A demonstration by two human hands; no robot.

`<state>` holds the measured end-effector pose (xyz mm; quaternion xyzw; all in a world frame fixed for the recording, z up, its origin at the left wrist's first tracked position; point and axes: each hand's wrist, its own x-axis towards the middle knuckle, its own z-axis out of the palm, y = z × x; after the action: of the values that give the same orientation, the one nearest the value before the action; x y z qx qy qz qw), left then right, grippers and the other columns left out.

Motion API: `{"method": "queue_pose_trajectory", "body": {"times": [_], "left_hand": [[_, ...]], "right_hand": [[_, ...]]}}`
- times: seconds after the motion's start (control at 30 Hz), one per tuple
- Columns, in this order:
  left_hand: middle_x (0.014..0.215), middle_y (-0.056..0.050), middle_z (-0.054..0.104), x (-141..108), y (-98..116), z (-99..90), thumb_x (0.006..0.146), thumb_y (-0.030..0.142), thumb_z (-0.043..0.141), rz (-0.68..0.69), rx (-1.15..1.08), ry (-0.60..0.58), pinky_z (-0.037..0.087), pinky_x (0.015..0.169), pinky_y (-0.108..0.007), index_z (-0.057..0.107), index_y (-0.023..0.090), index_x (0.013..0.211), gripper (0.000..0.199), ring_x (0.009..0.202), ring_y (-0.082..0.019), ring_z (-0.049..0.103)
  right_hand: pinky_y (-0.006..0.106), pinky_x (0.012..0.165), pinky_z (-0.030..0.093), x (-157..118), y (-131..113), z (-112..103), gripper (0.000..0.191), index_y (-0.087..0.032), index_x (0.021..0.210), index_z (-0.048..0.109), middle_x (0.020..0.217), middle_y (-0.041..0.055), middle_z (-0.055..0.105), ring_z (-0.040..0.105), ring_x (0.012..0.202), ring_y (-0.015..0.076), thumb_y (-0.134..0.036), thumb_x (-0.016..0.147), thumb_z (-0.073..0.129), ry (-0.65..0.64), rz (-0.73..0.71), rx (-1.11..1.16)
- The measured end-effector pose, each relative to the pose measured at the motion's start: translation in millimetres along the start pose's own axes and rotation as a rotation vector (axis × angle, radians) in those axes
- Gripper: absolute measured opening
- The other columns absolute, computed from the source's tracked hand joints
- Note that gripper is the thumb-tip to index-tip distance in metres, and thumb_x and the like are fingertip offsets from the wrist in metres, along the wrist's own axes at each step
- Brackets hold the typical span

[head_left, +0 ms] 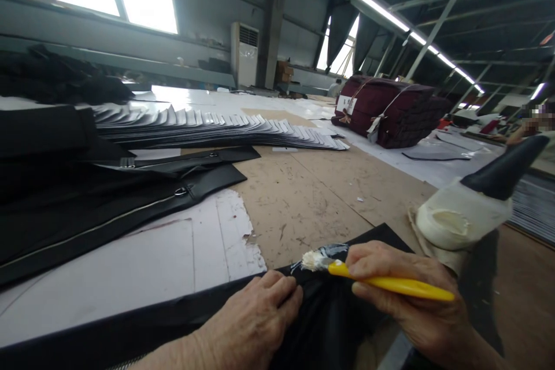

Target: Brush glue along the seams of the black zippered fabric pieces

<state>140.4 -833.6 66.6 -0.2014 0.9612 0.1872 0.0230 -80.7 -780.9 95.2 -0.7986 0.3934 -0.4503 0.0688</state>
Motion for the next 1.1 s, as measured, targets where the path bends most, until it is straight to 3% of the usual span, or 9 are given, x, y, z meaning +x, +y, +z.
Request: {"method": "queue_pose_trajectory", "body": {"times": [0.07,0.17,0.23,0.33,0.53,0.67,0.83,0.97,1.1], "left_hand": [[0.124,-0.016,0.056,-3.6,-1.5,2.6,0.082,0.021,0.046,0.039,0.051,0.066,0.049,0.094,-0.037,0.045,0.004,0.132,0.054,0.105,-0.027,0.054],[0.116,-0.012,0.062,-10.7,-3.6,8.4,0.086,0.026,0.046,0.081,0.142,0.302,0.05,0.09,-0.029,0.053,0.007,0.125,0.044,0.099,-0.022,0.058],[0.116,-0.011,0.063,-14.3,-5.4,9.5,0.087,0.027,0.048,0.129,0.191,0.397,0.049,0.09,-0.025,0.056,0.008,0.122,0.041,0.099,-0.02,0.059],[0.12,-0.011,0.062,-17.1,-7.1,5.7,0.086,0.025,0.05,0.181,0.24,0.371,0.048,0.092,-0.025,0.055,0.008,0.123,0.041,0.103,-0.02,0.059],[0.121,-0.01,0.061,-20.9,-2.1,-2.6,0.084,0.018,0.045,0.178,0.292,0.37,0.048,0.091,-0.023,0.055,0.009,0.122,0.041,0.107,-0.019,0.057],[0.127,-0.012,0.057,-21.9,-2.2,0.8,0.082,0.02,0.046,0.188,0.367,0.313,0.05,0.09,-0.025,0.051,0.007,0.127,0.047,0.111,-0.022,0.056],[0.131,-0.013,0.054,-19.9,-6.9,13.2,0.084,0.017,0.045,0.184,0.349,0.333,0.049,0.093,-0.027,0.046,0.008,0.132,0.048,0.116,-0.024,0.053],[0.136,-0.011,0.05,-20.0,-7.7,21.4,0.087,0.015,0.042,0.147,0.32,0.305,0.048,0.094,-0.023,0.041,0.011,0.136,0.049,0.119,-0.021,0.051],[0.138,-0.01,0.048,-20.7,-9.5,27.2,0.087,0.013,0.042,0.155,0.3,0.322,0.046,0.096,-0.021,0.04,0.012,0.137,0.049,0.12,-0.02,0.049]], "right_hand": [[0.015,0.08,0.052,1.0,-2.2,2.3,0.014,-0.019,0.09,0.062,0.084,-0.0003,0.066,0.064,0.084,0.0113,-0.009,0.081,0.062,-0.012,-0.021,0.003],[0.014,0.082,0.05,4.2,-1.9,5.1,0.015,-0.017,0.09,0.061,0.083,0.0,0.065,0.064,0.085,0.0101,-0.006,0.08,0.061,-0.037,-0.061,0.015],[0.015,0.079,0.051,6.4,1.5,4.4,0.015,-0.017,0.088,0.06,0.081,0.0004,0.064,0.063,0.082,0.0097,-0.005,0.08,0.059,-0.062,-0.063,0.012],[0.015,0.075,0.052,5.8,10.1,-5.4,0.013,-0.018,0.086,0.058,0.081,0.0004,0.063,0.063,0.079,0.0098,-0.006,0.081,0.058,-0.084,-0.043,-0.045],[0.011,0.083,0.049,-7.5,16.5,-38.7,0.011,-0.021,0.092,0.06,0.088,0.0001,0.066,0.065,0.083,0.0099,-0.014,0.084,0.061,0.009,-0.071,-0.331],[0.012,0.086,0.048,-9.6,8.4,-34.0,0.009,-0.02,0.091,0.06,0.088,0.0005,0.066,0.065,0.086,0.0102,-0.016,0.084,0.063,0.035,-0.053,-0.303],[0.017,0.078,0.052,-0.5,8.9,-18.3,0.012,-0.019,0.091,0.057,0.082,0.0007,0.064,0.064,0.083,0.0113,-0.009,0.084,0.059,-0.095,-0.051,-0.066],[0.015,0.076,0.051,1.6,13.1,-28.9,0.012,-0.02,0.092,0.057,0.085,0.0012,0.065,0.064,0.081,0.0104,-0.011,0.084,0.059,-0.149,-0.065,-0.135],[0.013,0.079,0.05,0.5,9.4,-39.3,0.011,-0.02,0.091,0.057,0.085,0.0007,0.066,0.064,0.082,0.0103,-0.013,0.084,0.062,-0.111,-0.07,-0.21]]}}
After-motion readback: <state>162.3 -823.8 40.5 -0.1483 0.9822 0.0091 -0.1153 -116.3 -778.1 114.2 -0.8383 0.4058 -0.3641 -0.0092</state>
